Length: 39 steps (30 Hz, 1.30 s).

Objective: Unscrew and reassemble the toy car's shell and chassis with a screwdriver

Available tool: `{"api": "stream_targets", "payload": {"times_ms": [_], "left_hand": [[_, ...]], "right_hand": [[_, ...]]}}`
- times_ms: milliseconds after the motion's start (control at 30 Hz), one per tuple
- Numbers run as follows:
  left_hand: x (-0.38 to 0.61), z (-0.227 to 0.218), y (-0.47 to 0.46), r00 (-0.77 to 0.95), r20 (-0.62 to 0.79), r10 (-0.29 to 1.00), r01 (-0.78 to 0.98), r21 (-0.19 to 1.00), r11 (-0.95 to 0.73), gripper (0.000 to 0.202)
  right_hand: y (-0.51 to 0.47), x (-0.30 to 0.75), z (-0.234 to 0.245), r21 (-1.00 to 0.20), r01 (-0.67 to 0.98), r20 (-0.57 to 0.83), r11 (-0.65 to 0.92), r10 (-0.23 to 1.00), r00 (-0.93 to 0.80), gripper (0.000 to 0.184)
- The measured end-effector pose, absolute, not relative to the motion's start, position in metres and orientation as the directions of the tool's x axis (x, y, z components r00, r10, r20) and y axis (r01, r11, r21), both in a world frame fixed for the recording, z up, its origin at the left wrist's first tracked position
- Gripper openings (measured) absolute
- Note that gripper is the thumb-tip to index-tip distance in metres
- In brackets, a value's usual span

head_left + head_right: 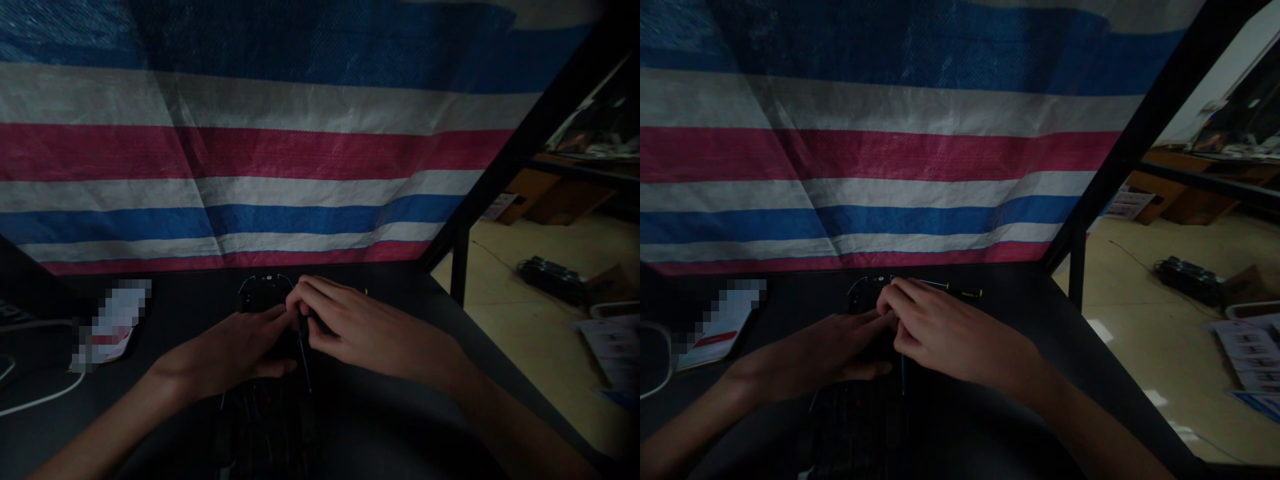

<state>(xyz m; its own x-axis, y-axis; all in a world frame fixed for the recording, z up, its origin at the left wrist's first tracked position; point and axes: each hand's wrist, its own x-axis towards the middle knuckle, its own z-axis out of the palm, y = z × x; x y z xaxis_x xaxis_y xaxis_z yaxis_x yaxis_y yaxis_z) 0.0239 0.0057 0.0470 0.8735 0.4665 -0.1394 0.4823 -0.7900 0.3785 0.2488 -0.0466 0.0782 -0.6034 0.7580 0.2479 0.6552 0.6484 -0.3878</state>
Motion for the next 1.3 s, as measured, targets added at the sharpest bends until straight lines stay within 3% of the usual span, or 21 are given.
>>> {"api": "stream_targets", "payload": {"times_ms": [100,267,333,433,567,667,800,967,1133,1300], "left_hand": [[0.025,0.049,0.006,0.865,-0.157,0.477,0.499,0.370,-0.783,0.047],[0.026,0.048,0.007,0.869,-0.143,0.473,0.488,0.399,-0.777,0.047],[0.026,0.047,0.008,0.869,-0.140,0.474,0.487,0.406,-0.773,0.048],[0.026,0.046,0.008,0.873,-0.128,0.471,0.480,0.407,-0.777,0.047],[0.023,0.043,0.008,0.863,-0.147,0.484,0.502,0.366,-0.783,0.042],[0.021,0.041,0.008,0.865,-0.150,0.479,0.499,0.360,-0.789,0.041],[0.023,0.044,0.008,0.877,-0.148,0.457,0.477,0.373,-0.796,0.042],[0.024,0.047,0.006,0.875,-0.127,0.467,0.480,0.354,-0.803,0.049],[0.022,0.046,0.006,0.876,-0.141,0.461,0.480,0.346,-0.806,0.049],[0.024,0.047,0.006,0.872,-0.162,0.462,0.490,0.315,-0.813,0.044]], "right_hand": [[-0.045,0.241,0.075,-0.387,0.674,0.273,0.630,0.776,-0.569,0.017],[-0.039,0.240,0.065,-0.115,0.841,0.263,0.528,0.833,-0.487,0.024],[-0.037,0.245,0.062,-0.069,0.860,0.221,0.506,0.848,-0.481,0.026],[-0.036,0.252,0.065,-0.156,0.805,0.227,0.572,0.814,-0.534,0.023],[-0.041,0.255,0.077,-0.415,0.632,0.265,0.655,0.751,-0.605,0.022],[-0.044,0.254,0.082,-0.495,0.554,0.245,0.669,0.719,-0.650,0.024],[-0.042,0.249,0.076,-0.450,0.631,0.258,0.632,0.769,-0.586,0.022],[-0.038,0.245,0.068,-0.231,0.779,0.259,0.583,0.809,-0.529,0.021],[-0.043,0.246,0.076,-0.279,0.705,0.286,0.652,0.757,-0.587,0.018],[-0.046,0.246,0.075,-0.199,0.777,0.234,0.597,0.799,-0.553,0.017]]}}
